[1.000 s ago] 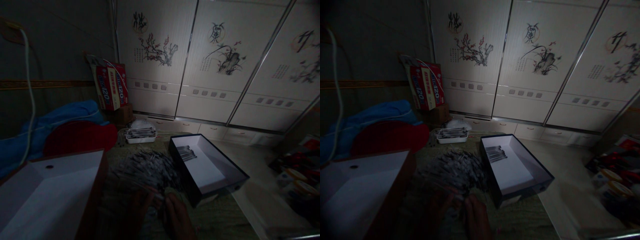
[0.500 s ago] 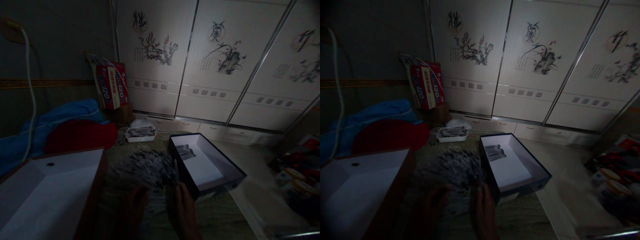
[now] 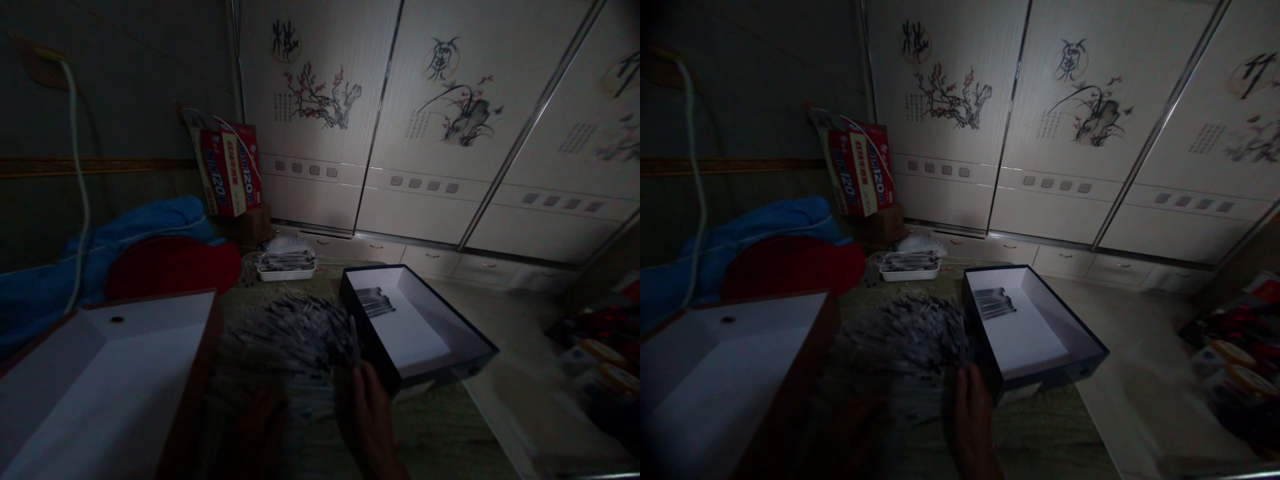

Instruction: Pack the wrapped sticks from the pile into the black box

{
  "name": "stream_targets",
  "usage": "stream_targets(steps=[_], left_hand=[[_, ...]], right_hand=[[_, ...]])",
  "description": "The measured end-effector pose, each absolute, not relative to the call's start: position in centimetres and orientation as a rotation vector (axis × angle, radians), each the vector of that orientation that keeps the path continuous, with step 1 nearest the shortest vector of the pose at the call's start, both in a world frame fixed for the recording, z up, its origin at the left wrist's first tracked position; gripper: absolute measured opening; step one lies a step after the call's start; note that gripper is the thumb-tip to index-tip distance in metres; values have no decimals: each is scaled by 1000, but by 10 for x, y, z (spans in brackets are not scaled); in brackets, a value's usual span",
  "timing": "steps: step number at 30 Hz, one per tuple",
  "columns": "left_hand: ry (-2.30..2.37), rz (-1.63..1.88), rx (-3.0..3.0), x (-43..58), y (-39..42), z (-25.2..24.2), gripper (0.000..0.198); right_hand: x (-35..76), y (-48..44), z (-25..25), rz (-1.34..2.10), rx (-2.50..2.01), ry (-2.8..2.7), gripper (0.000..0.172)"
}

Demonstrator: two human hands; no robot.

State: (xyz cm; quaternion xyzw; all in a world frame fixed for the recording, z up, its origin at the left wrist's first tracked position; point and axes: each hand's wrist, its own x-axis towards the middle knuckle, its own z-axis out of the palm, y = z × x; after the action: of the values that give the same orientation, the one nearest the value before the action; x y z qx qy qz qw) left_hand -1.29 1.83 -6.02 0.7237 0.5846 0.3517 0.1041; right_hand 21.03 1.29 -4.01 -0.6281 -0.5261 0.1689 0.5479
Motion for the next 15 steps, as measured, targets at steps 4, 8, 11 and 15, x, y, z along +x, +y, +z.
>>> stream_targets(steps=[4, 8, 11, 15], left_hand=[[1666, 983, 2301, 3, 49, -26, 28], [1708, 846, 2385, 34, 72, 12, 30], [1737, 763, 2460, 51, 91, 24, 31], [1803, 735, 2461, 59, 119, 19, 35]], right_hand=[[212, 13, -50, 385, -1536, -1230, 50], [212, 11, -65, 277, -1615, -1226, 50], [211, 11, -72, 172, -1568, -1294, 54], [211, 15, -65, 196, -1525, -1300, 51]])
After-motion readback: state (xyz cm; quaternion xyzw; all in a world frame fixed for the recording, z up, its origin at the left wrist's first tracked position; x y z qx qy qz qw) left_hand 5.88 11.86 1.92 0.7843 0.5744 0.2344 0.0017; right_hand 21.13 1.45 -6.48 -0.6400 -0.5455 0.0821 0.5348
